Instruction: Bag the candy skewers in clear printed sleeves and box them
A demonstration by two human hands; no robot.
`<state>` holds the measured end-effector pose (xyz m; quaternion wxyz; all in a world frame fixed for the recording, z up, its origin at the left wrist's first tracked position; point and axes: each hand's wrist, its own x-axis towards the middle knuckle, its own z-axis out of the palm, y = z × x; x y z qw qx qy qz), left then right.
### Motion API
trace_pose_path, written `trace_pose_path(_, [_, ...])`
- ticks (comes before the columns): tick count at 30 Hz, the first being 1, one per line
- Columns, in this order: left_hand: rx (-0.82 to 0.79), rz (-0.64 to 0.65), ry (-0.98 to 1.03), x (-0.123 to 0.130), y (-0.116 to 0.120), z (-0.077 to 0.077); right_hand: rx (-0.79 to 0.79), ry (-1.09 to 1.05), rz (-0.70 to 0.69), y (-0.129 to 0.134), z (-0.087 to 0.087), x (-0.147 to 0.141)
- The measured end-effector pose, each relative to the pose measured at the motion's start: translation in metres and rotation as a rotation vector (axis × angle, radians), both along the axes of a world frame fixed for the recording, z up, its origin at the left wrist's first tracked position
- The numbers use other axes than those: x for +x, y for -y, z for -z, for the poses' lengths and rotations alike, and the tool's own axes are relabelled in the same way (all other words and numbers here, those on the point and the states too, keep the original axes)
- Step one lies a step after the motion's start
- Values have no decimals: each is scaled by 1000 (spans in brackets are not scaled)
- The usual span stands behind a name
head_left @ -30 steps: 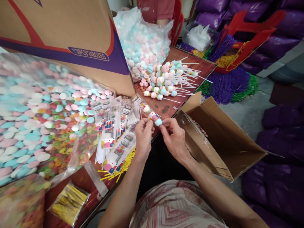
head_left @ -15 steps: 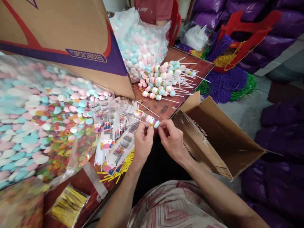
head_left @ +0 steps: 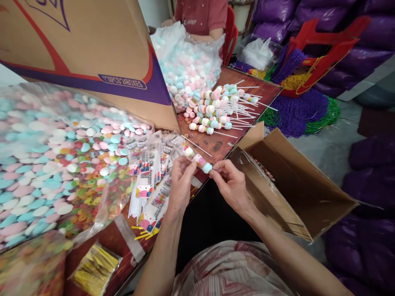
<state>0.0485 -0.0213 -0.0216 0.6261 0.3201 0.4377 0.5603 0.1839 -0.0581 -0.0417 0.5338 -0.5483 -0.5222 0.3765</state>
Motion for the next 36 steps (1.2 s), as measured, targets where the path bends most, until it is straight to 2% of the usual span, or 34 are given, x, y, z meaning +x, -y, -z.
trace_pose_path(4, [-31, -32, 199, 0, -15, -8, 69, 173, 5, 3, 1, 0])
trace_pose_path(7, [-36, -88, 203, 2, -23, -6, 142, 277, -5, 6, 1, -2])
trace_pose_path(10, [-46, -57, 232, 7, -24, -2, 126, 284, -39, 8, 0, -6])
trace_pose_path(13, [-43, -16, 234, 14, -20, 1, -5, 56, -41, 5, -2, -14])
trace_pose_path(18, [-73, 18, 291, 18, -19, 2, -319, -565, -104, -4, -12, -21])
trace_pose_path(20, [-87, 13, 289, 16, -19, 3, -428, -705, -148, -6, -14, -20])
trace_pose_path(22, [-87, -10, 293, 15, -20, 3, -473, -754, -153, -6, -14, -19])
trace_pose_path(24, [-72, -41, 334, 16, -20, 5, -442, -722, -110, -5, -13, -19])
trace_pose_path(28, [-55, -91, 393, 19, -19, 8, -291, -501, -31, -1, -10, -21])
trace_pose_path(33, [-78, -140, 304, 25, -17, 8, -126, -281, 18, 4, -6, -23])
trace_pose_path(36, [-52, -132, 279, 27, -15, 8, -121, -250, -5, 3, -3, -21])
